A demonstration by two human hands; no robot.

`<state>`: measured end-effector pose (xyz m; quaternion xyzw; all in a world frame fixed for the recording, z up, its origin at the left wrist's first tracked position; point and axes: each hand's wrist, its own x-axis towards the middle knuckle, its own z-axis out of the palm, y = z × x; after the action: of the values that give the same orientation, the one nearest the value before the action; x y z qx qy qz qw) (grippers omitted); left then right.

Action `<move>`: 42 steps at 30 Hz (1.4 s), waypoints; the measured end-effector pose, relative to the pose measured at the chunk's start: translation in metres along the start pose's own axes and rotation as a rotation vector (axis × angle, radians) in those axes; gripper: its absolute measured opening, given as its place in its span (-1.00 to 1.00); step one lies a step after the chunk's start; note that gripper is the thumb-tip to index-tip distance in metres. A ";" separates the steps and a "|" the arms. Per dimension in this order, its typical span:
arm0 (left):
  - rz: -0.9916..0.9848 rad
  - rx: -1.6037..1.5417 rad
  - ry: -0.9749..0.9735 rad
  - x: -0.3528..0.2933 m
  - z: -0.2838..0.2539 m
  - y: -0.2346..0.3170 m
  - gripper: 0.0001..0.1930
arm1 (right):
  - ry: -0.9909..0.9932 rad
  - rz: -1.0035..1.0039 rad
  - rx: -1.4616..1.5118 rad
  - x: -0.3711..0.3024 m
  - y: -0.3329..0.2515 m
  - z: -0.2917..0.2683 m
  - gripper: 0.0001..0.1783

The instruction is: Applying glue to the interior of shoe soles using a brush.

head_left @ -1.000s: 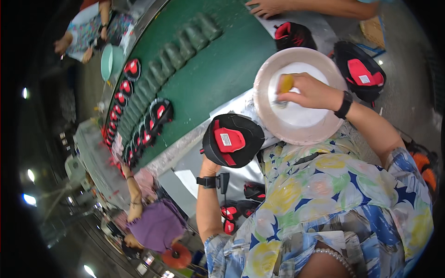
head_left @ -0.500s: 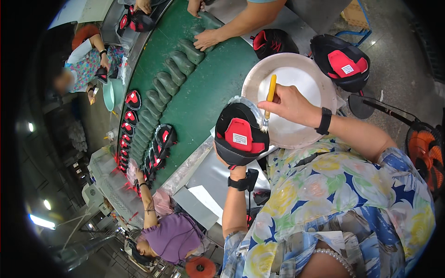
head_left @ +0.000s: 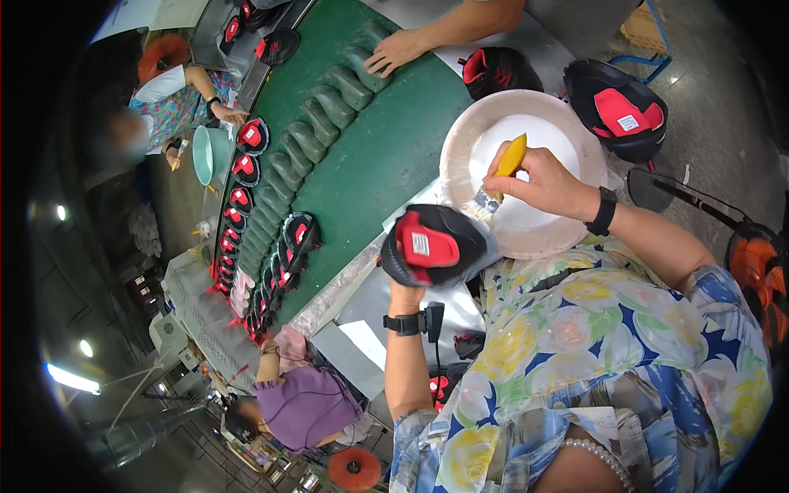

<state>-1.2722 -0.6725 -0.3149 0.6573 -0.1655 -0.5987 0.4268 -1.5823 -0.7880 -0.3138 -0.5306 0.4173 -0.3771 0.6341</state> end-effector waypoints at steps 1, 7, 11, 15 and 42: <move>-0.169 -0.158 -0.085 0.002 -0.004 -0.009 -0.41 | -0.026 -0.093 -0.060 0.002 0.000 -0.003 -0.76; -0.657 -0.438 -0.267 -0.014 0.046 -0.031 -0.38 | -0.201 -0.545 -0.113 0.012 -0.016 0.027 -0.79; -0.691 -0.531 -0.334 -0.019 0.058 -0.035 -0.38 | -0.289 -0.692 -0.225 0.024 -0.016 0.044 -0.75; -0.524 -0.505 -0.235 -0.018 0.054 -0.033 -0.43 | -0.404 -0.411 -0.401 0.027 -0.005 0.026 -0.64; 0.370 0.010 0.140 0.066 -0.131 -0.023 -0.85 | -0.110 0.009 -0.365 0.029 -0.004 -0.026 -0.83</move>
<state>-1.1424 -0.6601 -0.3859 0.6577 -0.2564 -0.4620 0.5369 -1.5962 -0.8248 -0.3155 -0.6547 0.4459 -0.2629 0.5509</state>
